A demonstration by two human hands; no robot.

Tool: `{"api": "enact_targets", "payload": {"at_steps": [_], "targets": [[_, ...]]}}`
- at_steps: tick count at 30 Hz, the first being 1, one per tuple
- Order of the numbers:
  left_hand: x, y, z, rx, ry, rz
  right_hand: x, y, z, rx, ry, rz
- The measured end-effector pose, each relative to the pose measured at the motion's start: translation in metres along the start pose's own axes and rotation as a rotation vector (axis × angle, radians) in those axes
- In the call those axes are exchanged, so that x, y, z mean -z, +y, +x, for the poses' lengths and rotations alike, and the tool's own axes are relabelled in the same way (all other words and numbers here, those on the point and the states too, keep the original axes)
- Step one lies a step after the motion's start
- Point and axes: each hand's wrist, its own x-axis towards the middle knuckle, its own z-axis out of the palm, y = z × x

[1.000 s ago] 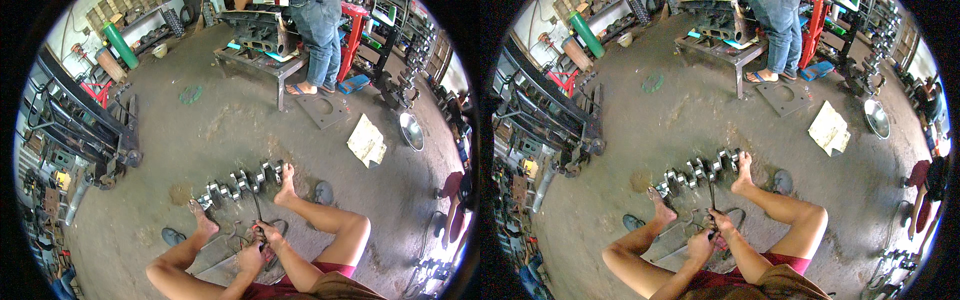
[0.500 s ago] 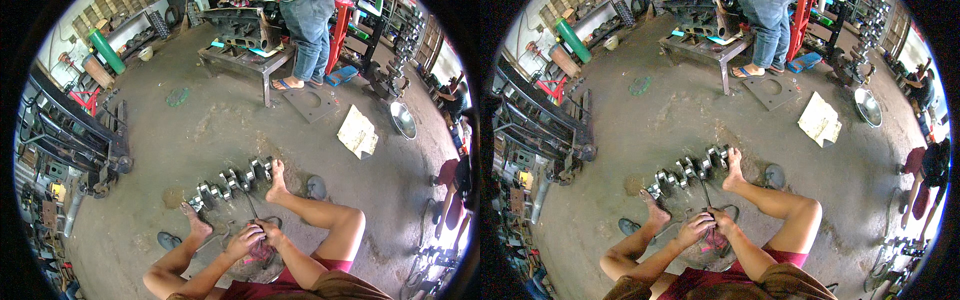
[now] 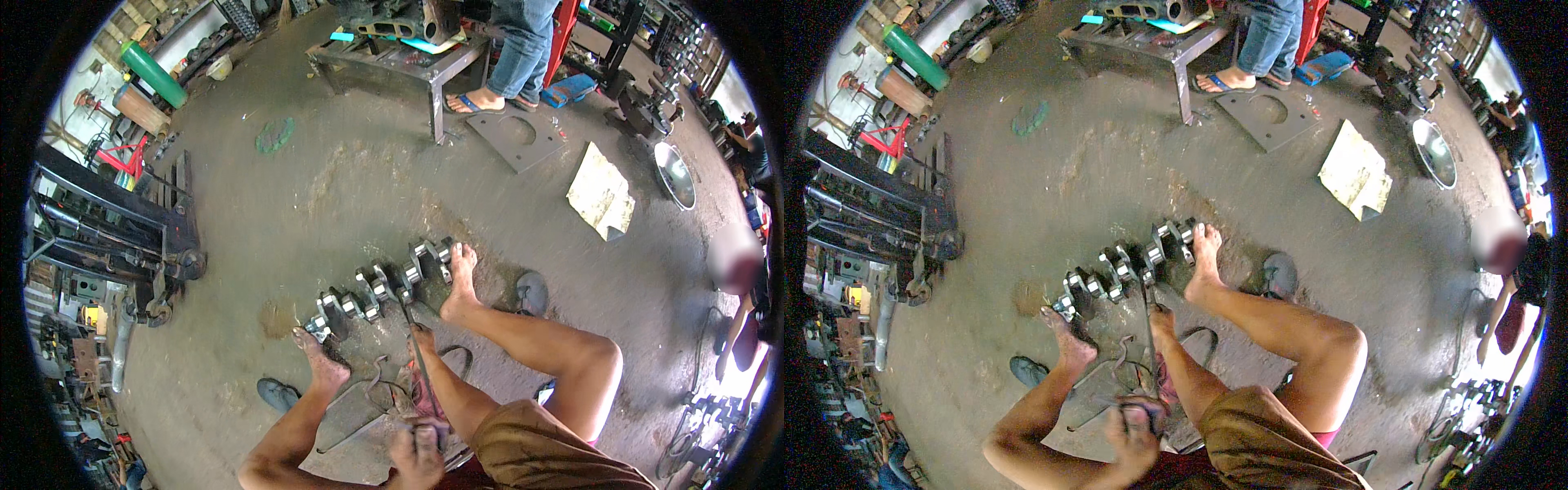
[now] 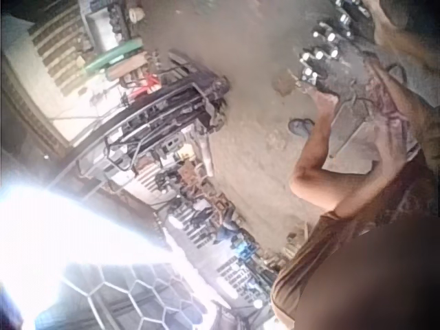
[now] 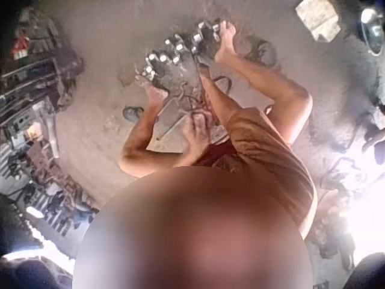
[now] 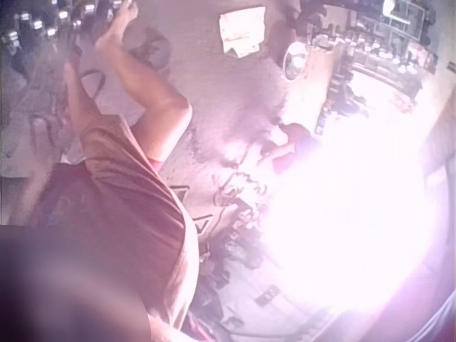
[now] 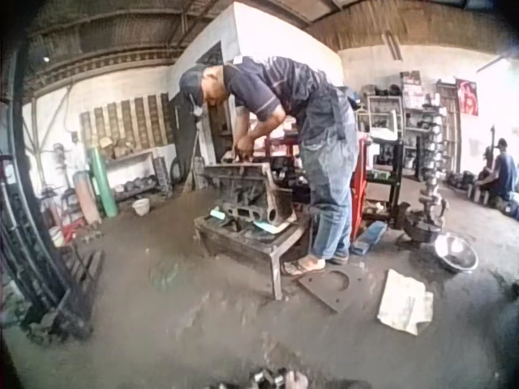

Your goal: The person sits on the floor and uses a wire brush to scrub the surfaces of a crankshaft. They rotate the crankshaft with their hands to access different sections and continue brushing along the journals and counterweights.

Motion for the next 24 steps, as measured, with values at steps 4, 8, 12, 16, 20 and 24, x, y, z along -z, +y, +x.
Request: {"api": "enact_targets", "payload": {"at_steps": [4, 8, 12, 16, 20, 24], "targets": [[-0.011, -0.035, -0.033, 0.31, 0.054, 0.28, 0.015, 0.02, -0.002, 0.353, 0.154, -0.257], [-0.022, -0.079, -0.014, 0.516, 0.172, -0.127, 0.038, 0.009, -0.058, 0.322, 0.184, -0.441], [-0.032, -0.114, 0.008, 0.576, 0.223, -0.357, 0.054, -0.014, -0.119, 0.122, -0.036, 0.096], [-0.039, -0.149, 0.031, 0.691, 0.153, -0.229, 0.06, -0.027, -0.166, 0.526, 0.118, -0.348], [-0.045, -0.194, 0.046, 0.516, 0.122, -0.095, 0.077, -0.04, -0.206, 0.344, 0.152, -0.493], [-0.042, -0.244, 0.066, 0.484, 0.164, 0.108, 0.094, -0.044, -0.252, 0.362, 0.137, -0.572]]}}
